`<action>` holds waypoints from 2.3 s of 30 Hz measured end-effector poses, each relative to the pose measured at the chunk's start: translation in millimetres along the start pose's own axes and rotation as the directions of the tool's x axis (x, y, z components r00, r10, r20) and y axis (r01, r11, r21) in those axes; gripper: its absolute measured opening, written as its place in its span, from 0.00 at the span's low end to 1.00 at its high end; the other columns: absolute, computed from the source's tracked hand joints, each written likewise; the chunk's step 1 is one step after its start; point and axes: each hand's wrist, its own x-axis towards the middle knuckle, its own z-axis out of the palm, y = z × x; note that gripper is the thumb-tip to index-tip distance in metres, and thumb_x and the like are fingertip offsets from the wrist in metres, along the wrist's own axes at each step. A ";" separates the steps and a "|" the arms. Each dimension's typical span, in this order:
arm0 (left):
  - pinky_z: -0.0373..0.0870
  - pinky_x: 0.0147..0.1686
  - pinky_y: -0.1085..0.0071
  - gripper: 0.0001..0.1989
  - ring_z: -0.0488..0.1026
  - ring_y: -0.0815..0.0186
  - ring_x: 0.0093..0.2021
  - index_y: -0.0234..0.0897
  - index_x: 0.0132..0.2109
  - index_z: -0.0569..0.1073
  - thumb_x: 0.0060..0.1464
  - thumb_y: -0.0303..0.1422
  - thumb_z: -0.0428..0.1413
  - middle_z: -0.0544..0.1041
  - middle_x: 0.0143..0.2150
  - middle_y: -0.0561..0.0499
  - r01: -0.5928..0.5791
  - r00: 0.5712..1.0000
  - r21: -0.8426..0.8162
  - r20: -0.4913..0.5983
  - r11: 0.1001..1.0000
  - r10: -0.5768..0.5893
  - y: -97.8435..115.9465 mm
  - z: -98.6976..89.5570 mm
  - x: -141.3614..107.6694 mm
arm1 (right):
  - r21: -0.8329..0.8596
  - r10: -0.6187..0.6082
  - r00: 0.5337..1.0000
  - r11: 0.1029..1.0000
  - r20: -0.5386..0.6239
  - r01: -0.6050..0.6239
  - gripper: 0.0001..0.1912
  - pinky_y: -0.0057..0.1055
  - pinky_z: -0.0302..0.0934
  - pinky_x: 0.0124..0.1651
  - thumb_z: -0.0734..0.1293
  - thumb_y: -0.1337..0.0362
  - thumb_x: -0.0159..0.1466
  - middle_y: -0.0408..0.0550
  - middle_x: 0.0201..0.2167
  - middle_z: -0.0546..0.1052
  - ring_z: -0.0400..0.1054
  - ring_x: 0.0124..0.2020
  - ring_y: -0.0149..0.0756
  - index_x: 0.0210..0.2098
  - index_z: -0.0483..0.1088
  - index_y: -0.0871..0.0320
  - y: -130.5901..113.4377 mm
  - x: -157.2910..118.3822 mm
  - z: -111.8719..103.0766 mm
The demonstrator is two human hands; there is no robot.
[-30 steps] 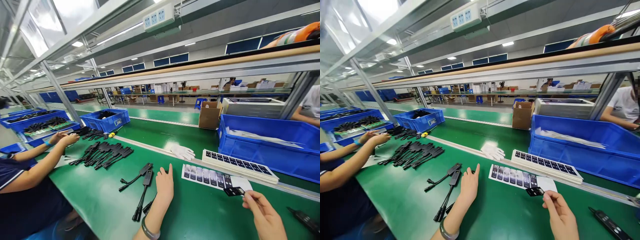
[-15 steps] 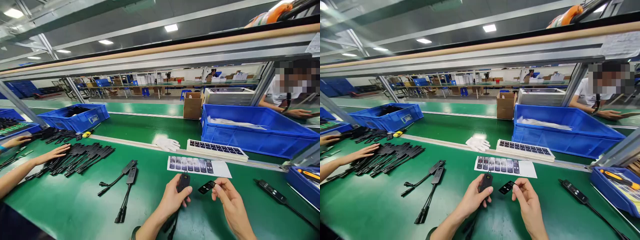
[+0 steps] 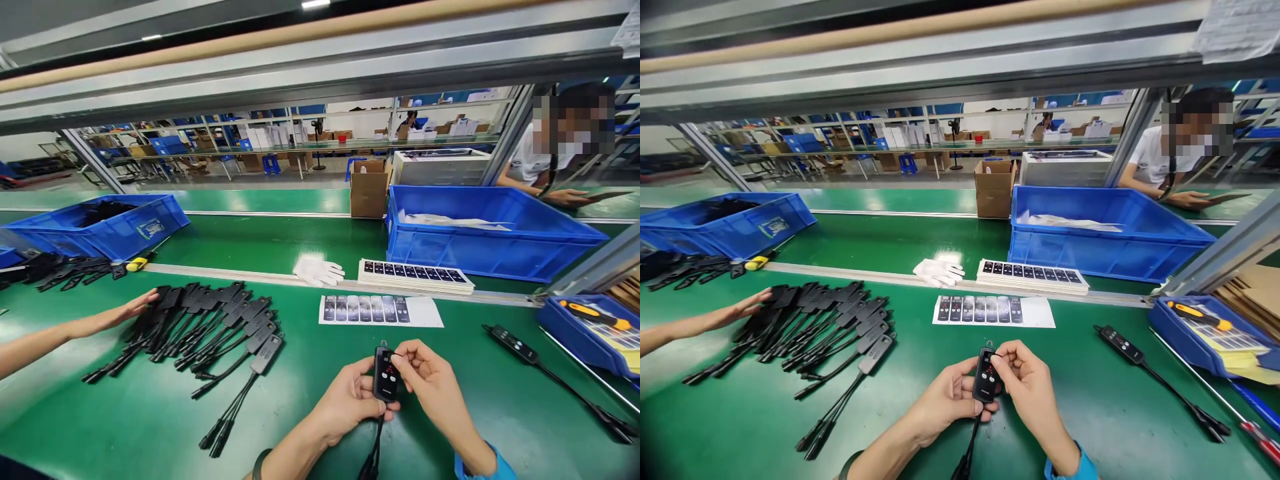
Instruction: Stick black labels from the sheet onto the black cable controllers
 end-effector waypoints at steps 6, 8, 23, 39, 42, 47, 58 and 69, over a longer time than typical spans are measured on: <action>0.72 0.39 0.69 0.33 0.77 0.62 0.38 0.35 0.55 0.68 0.40 0.29 0.66 0.78 0.37 0.44 -0.008 0.999 -0.009 0.051 1.000 0.009 0.9 1.5 0.0 | 0.005 0.013 1.000 1.000 -0.006 -0.013 0.15 0.22 0.57 0.19 0.70 0.52 0.56 0.41 0.22 0.69 0.59 0.18 0.26 0.29 0.69 0.58 1.6 -1.9 0.9; 0.72 0.40 0.68 0.34 0.77 0.62 0.38 0.36 0.56 0.67 0.40 0.29 0.67 0.78 0.37 0.44 -0.008 0.998 -0.003 0.060 1.000 0.008 1.3 1.6 -0.5 | 0.005 0.018 1.000 1.000 -0.010 -0.018 0.15 0.22 0.57 0.19 0.70 0.52 0.56 0.40 0.21 0.68 0.59 0.18 0.26 0.29 0.69 0.58 2.3 -1.3 0.9; 0.71 0.40 0.68 0.33 0.76 0.64 0.38 0.35 0.59 0.65 0.46 0.33 0.64 0.77 0.36 0.46 -0.049 0.997 0.054 0.060 0.997 0.046 -2.5 1.3 0.1 | 0.000 0.057 0.998 0.998 -0.039 -0.057 0.15 0.23 0.56 0.19 0.70 0.53 0.54 0.41 0.20 0.69 0.60 0.19 0.27 0.28 0.69 0.58 0.4 -0.4 1.5; 0.70 0.39 0.71 0.32 0.76 0.65 0.37 0.37 0.59 0.64 0.47 0.33 0.63 0.76 0.38 0.46 -0.033 0.995 0.064 0.096 0.997 0.027 2.6 -0.3 -2.4 | 0.065 0.114 0.993 0.992 -0.016 -0.112 0.16 0.21 0.55 0.18 0.71 0.52 0.54 0.40 0.20 0.69 0.59 0.17 0.24 0.29 0.71 0.60 1.3 0.6 0.6; 0.70 0.39 0.71 0.33 0.76 0.65 0.37 0.37 0.60 0.64 0.47 0.34 0.64 0.76 0.37 0.47 -0.030 0.996 0.076 0.088 0.997 0.024 3.7 0.6 -2.2 | 0.067 0.119 0.993 0.991 -0.019 -0.118 0.16 0.21 0.55 0.18 0.71 0.52 0.54 0.40 0.20 0.69 0.58 0.17 0.24 0.29 0.71 0.60 0.6 0.3 0.5; 0.70 0.39 0.72 0.34 0.76 0.66 0.37 0.37 0.60 0.63 0.47 0.34 0.64 0.76 0.37 0.47 -0.037 0.995 0.090 0.092 0.995 0.029 4.3 1.4 -1.6 | 0.067 0.128 0.992 0.990 -0.024 -0.126 0.17 0.22 0.54 0.18 0.71 0.52 0.53 0.41 0.20 0.69 0.58 0.17 0.24 0.28 0.71 0.60 0.0 -0.1 0.7; 0.70 0.39 0.70 0.33 0.76 0.65 0.36 0.35 0.58 0.64 0.46 0.34 0.64 0.77 0.36 0.45 -0.037 0.997 0.081 0.076 0.996 0.031 1.3 1.5 -0.8 | -0.010 0.087 0.993 0.996 -0.074 -0.088 0.21 0.23 0.54 0.19 0.72 0.54 0.52 0.35 0.17 0.65 0.57 0.17 0.26 0.40 0.65 0.57 7.8 2.0 -1.4; 0.73 0.36 0.67 0.21 0.77 0.63 0.33 0.30 0.52 0.70 0.58 0.42 0.52 0.77 0.40 0.39 -0.019 1.000 -0.125 0.007 0.992 0.020 4.7 0.2 1.8 | -0.191 0.095 0.975 0.980 0.202 -0.056 0.29 0.35 0.66 0.38 0.68 0.60 0.56 0.48 0.42 0.71 0.67 0.39 0.39 0.55 0.59 0.55 19.1 -1.0 2.9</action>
